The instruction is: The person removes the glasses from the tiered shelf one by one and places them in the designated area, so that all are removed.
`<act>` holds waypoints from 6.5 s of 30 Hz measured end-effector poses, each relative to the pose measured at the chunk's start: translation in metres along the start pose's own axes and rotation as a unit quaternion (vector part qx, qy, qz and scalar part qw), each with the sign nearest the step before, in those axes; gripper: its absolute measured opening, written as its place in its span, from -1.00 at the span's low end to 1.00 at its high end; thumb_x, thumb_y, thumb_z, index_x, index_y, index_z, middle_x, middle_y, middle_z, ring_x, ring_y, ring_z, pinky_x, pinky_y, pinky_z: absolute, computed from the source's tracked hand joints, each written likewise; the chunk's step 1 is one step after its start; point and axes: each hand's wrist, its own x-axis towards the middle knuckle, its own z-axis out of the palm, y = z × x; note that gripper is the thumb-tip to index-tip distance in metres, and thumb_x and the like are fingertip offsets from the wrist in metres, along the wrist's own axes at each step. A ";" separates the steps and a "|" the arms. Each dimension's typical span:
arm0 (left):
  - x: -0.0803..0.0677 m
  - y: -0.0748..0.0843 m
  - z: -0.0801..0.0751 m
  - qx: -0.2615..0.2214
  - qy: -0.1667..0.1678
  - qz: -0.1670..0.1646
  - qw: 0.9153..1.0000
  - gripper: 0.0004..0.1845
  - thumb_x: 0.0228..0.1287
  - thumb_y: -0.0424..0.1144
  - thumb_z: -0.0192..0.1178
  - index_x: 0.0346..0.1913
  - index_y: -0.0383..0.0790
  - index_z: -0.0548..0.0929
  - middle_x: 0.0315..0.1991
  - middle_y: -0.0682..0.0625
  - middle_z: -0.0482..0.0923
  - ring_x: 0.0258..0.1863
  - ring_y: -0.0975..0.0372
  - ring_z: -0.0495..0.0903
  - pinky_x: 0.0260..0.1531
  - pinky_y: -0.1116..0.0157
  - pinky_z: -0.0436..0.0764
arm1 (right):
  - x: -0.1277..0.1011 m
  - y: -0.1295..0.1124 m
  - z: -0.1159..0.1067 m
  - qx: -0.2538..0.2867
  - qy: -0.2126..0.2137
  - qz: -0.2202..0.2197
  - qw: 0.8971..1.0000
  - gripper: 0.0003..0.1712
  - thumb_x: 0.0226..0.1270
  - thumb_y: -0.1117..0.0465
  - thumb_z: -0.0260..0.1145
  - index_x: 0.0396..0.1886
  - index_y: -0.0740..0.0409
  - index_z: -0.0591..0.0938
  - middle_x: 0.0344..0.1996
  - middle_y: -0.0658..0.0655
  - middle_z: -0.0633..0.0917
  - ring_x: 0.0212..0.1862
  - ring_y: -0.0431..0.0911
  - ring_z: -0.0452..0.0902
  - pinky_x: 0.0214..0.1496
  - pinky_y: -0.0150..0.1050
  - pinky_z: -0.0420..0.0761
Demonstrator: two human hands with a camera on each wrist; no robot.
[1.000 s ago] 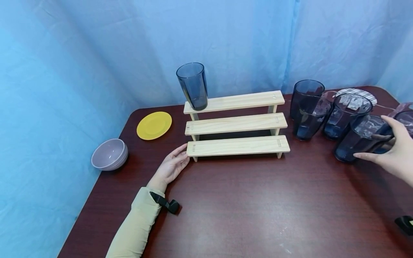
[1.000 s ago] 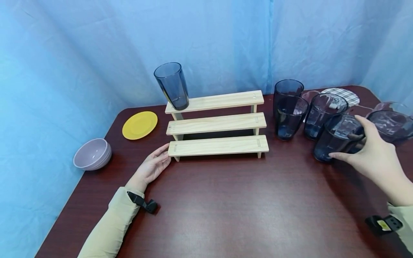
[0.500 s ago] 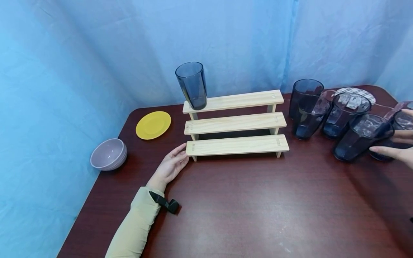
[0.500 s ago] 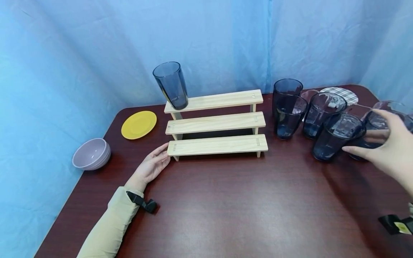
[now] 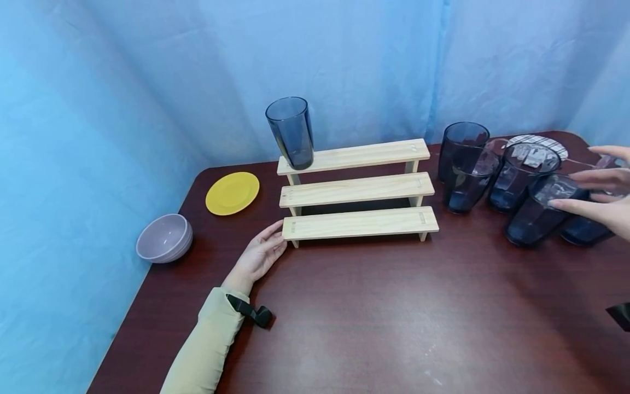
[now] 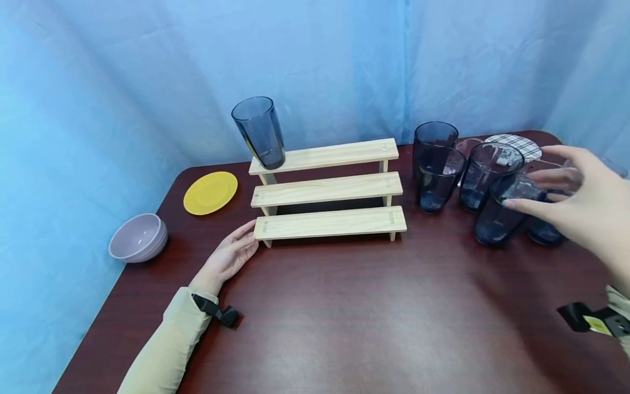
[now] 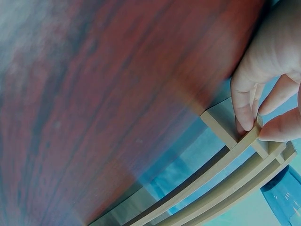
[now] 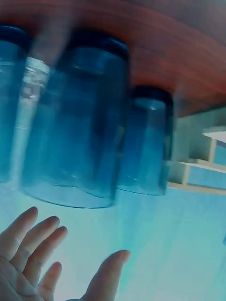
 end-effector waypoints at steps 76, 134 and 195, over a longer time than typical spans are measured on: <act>0.000 -0.002 0.001 -0.012 -0.016 -0.001 1.000 -0.38 0.40 -0.58 -0.21 0.48 -0.31 -0.04 -0.25 0.08 0.54 -0.26 0.38 0.56 -0.15 0.48 0.53 | 0.068 -0.271 0.238 0.237 -0.237 -0.150 0.930 0.39 -0.11 0.04 0.57 0.49 -0.27 -0.26 0.36 0.21 0.27 0.34 0.02 0.28 0.26 -0.02 0.39; -0.001 0.001 -0.001 -0.011 -0.014 0.005 1.000 -0.39 0.41 -0.58 -0.24 0.48 -0.31 -0.03 -0.27 0.09 0.52 -0.27 0.37 0.56 -0.16 0.47 0.52 | 0.043 -0.223 0.190 0.284 -0.143 -0.191 0.929 0.19 -0.09 0.17 0.57 0.43 -0.23 -0.01 0.13 0.24 0.51 0.15 0.09 0.48 0.12 0.01 0.51; -0.001 0.000 -0.004 -0.015 -0.017 0.005 1.000 -0.38 0.40 -0.59 -0.24 0.48 -0.32 -0.04 -0.25 0.07 0.53 -0.27 0.37 0.56 -0.17 0.48 0.53 | -0.034 -0.035 0.076 0.066 -0.132 -0.109 0.983 0.29 -0.19 0.40 0.56 0.43 0.00 -0.09 -0.15 0.39 0.57 -0.44 -0.62 0.40 -0.47 -0.65 0.43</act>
